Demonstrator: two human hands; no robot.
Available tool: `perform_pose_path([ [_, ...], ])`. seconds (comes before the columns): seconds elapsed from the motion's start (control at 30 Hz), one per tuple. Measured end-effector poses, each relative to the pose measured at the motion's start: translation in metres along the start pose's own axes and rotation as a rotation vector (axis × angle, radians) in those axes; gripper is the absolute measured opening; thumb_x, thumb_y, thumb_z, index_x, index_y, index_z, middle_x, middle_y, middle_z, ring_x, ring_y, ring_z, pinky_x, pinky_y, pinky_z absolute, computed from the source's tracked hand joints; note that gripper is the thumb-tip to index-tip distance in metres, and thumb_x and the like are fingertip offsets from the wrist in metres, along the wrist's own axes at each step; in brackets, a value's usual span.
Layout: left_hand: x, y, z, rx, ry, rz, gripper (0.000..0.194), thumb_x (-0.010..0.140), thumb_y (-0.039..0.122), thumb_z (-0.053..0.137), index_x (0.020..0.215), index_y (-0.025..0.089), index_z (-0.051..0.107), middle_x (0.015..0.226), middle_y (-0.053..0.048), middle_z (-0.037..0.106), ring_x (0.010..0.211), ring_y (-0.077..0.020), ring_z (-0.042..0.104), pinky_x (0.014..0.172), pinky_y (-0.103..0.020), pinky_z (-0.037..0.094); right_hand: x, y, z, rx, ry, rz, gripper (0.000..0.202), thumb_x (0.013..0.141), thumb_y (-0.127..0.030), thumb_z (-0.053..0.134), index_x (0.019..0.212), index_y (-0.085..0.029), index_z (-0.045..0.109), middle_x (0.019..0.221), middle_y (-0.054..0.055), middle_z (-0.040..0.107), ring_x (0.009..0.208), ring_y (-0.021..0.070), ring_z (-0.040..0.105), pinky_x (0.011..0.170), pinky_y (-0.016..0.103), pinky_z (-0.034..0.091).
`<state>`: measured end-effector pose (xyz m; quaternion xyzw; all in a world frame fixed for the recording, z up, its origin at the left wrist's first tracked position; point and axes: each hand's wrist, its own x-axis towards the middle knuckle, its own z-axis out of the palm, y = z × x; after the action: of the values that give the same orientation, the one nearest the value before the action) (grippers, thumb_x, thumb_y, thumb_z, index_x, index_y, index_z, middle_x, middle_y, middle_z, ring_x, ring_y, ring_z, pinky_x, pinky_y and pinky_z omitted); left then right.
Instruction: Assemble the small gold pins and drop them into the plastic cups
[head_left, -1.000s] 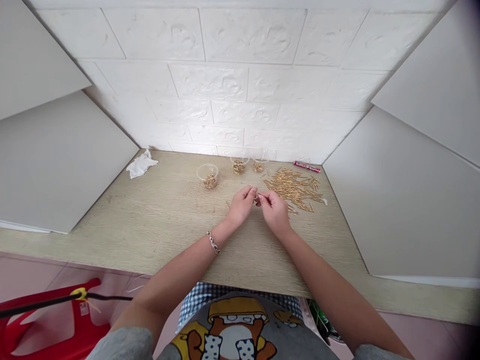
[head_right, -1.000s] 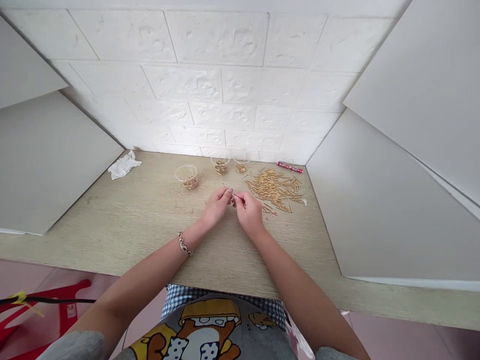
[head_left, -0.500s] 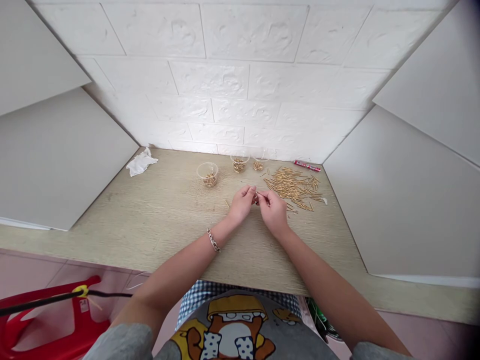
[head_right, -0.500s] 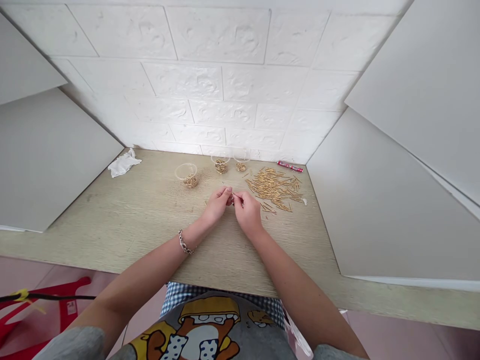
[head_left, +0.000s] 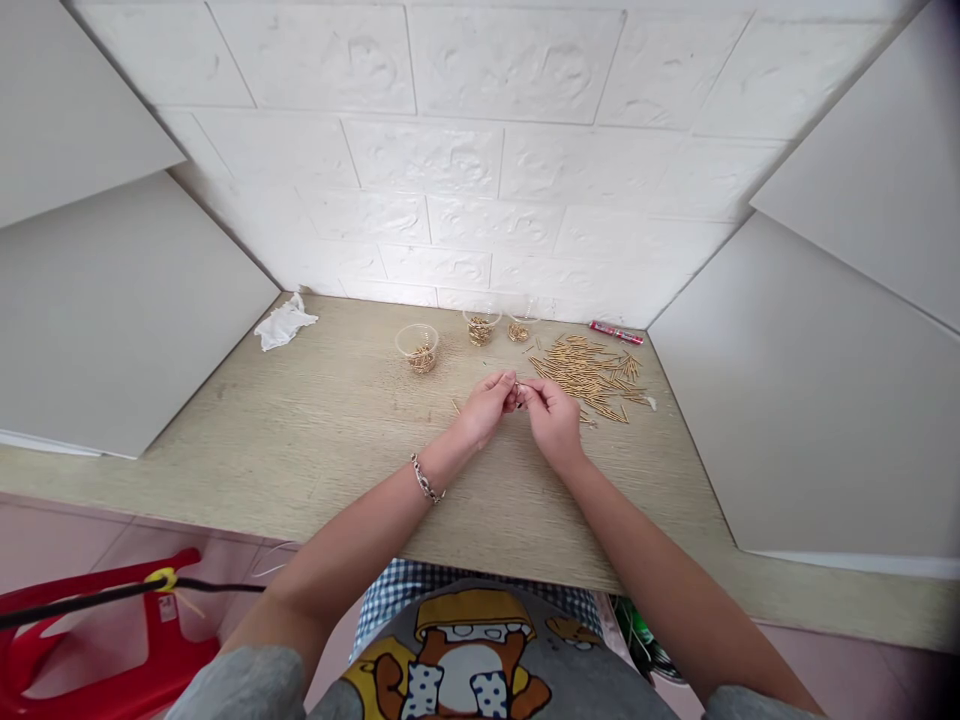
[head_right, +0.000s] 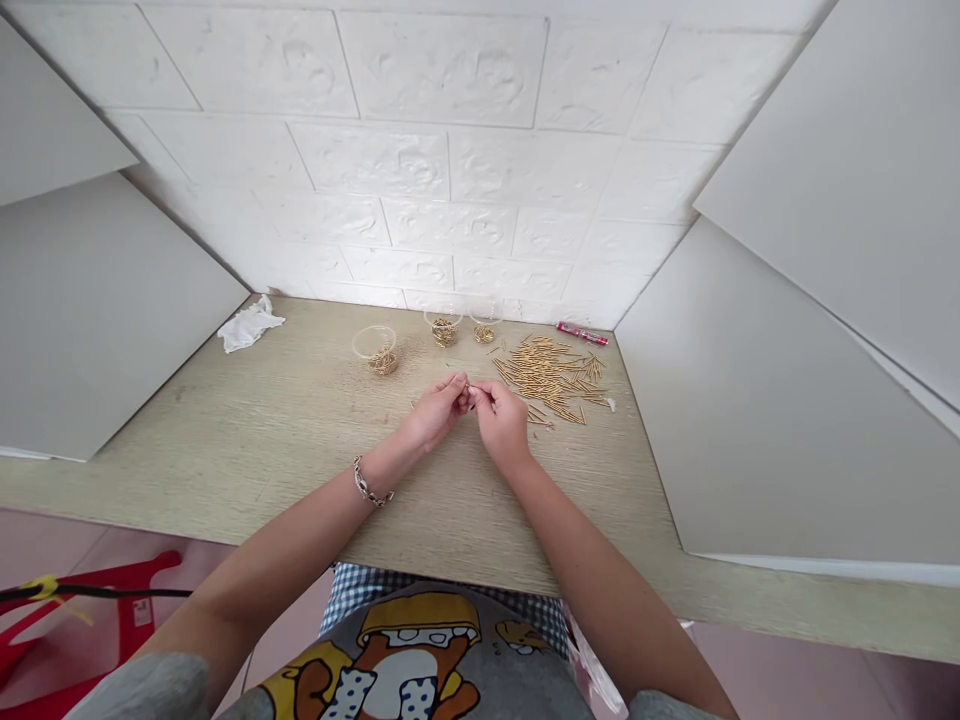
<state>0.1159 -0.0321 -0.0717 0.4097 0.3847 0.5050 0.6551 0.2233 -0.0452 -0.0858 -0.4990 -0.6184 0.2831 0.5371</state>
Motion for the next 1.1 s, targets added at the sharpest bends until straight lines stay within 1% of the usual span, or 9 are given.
perform_pose_path([
  [0.13,0.000,0.000,0.001,0.179,0.053,0.077,0.032,0.081,0.040,0.044,0.060,0.017,0.041,0.055,0.004,0.039,0.052,-0.0083,0.034,0.053,-0.024,0.030,-0.001,-0.002,-0.001,-0.007,0.008,-0.009,0.018,0.080,-0.030,0.050,0.080,-0.017,0.062,0.070,0.003,0.065,0.064,0.0149,0.059,0.066,0.029,0.047],
  [0.23,-0.001,-0.001,0.001,0.324,0.095,0.136,0.032,0.083,0.039,0.040,0.059,0.017,0.040,0.055,0.004,0.040,0.054,-0.0089,0.037,0.055,-0.024,0.031,-0.002,-0.004,0.000,-0.025,0.014,-0.009,0.019,0.080,-0.031,0.050,0.078,-0.017,0.062,0.070,0.003,0.066,0.063,0.0148,0.059,0.065,0.029,0.047],
  [0.4,-0.002,-0.001,-0.001,0.574,0.161,0.217,0.033,0.085,0.039,0.036,0.061,0.017,0.042,0.059,0.003,0.046,0.061,-0.0104,0.042,0.060,-0.024,0.034,-0.003,-0.006,0.002,-0.095,0.031,-0.006,0.021,0.081,-0.032,0.048,0.080,-0.018,0.062,0.072,0.004,0.067,0.066,0.0162,0.060,0.067,0.031,0.047],
  [0.5,-0.004,0.004,-0.003,0.732,0.145,0.270,0.033,0.085,0.039,0.036,0.061,0.017,0.046,0.062,0.002,0.049,0.063,-0.0112,0.044,0.061,-0.024,0.034,-0.003,-0.006,0.000,-0.148,0.043,-0.037,0.021,0.081,-0.032,0.047,0.080,-0.018,0.062,0.071,0.004,0.066,0.067,0.0170,0.060,0.067,0.032,0.046],
  [0.6,-0.005,0.011,-0.004,0.840,0.103,0.325,0.032,0.084,0.037,0.039,0.060,0.017,0.047,0.060,0.002,0.048,0.061,-0.0114,0.043,0.061,-0.025,0.033,-0.003,-0.006,-0.001,-0.189,0.053,-0.064,0.021,0.081,-0.033,0.047,0.081,-0.018,0.062,0.071,0.004,0.066,0.069,0.0178,0.059,0.069,0.033,0.045],
  [0.7,-0.004,0.014,-0.005,0.800,0.073,0.321,0.032,0.084,0.037,0.039,0.060,0.017,0.046,0.059,0.002,0.046,0.060,-0.0110,0.042,0.060,-0.024,0.033,-0.003,-0.007,-0.002,-0.204,0.050,-0.082,0.021,0.082,-0.033,0.047,0.081,-0.019,0.062,0.072,0.004,0.066,0.070,0.0181,0.059,0.070,0.033,0.045],
  [0.9,-0.003,0.011,-0.004,0.577,0.048,0.240,0.031,0.084,0.037,0.038,0.061,0.017,0.043,0.059,0.003,0.044,0.059,-0.0098,0.042,0.059,-0.023,0.034,-0.003,-0.008,-0.002,-0.195,0.038,-0.105,0.020,0.082,-0.033,0.047,0.079,-0.020,0.062,0.073,0.004,0.066,0.070,0.0172,0.060,0.071,0.032,0.046],
  [1.0,-0.004,0.010,-0.002,0.603,0.067,0.260,0.032,0.084,0.038,0.038,0.061,0.017,0.044,0.059,0.003,0.046,0.060,-0.0100,0.043,0.059,-0.023,0.034,-0.003,-0.009,-0.001,-0.171,0.045,-0.093,0.020,0.082,-0.032,0.047,0.079,-0.019,0.062,0.071,0.004,0.066,0.069,0.0169,0.060,0.070,0.032,0.046],
  [1.1,-0.007,0.009,0.000,0.661,0.117,0.278,0.033,0.085,0.039,0.037,0.061,0.017,0.045,0.059,0.002,0.048,0.060,-0.0102,0.044,0.059,-0.023,0.035,-0.004,-0.011,0.002,-0.102,0.060,-0.026,0.020,0.081,-0.033,0.048,0.078,-0.018,0.061,0.070,0.004,0.065,0.066,0.0162,0.060,0.066,0.031,0.047],
])
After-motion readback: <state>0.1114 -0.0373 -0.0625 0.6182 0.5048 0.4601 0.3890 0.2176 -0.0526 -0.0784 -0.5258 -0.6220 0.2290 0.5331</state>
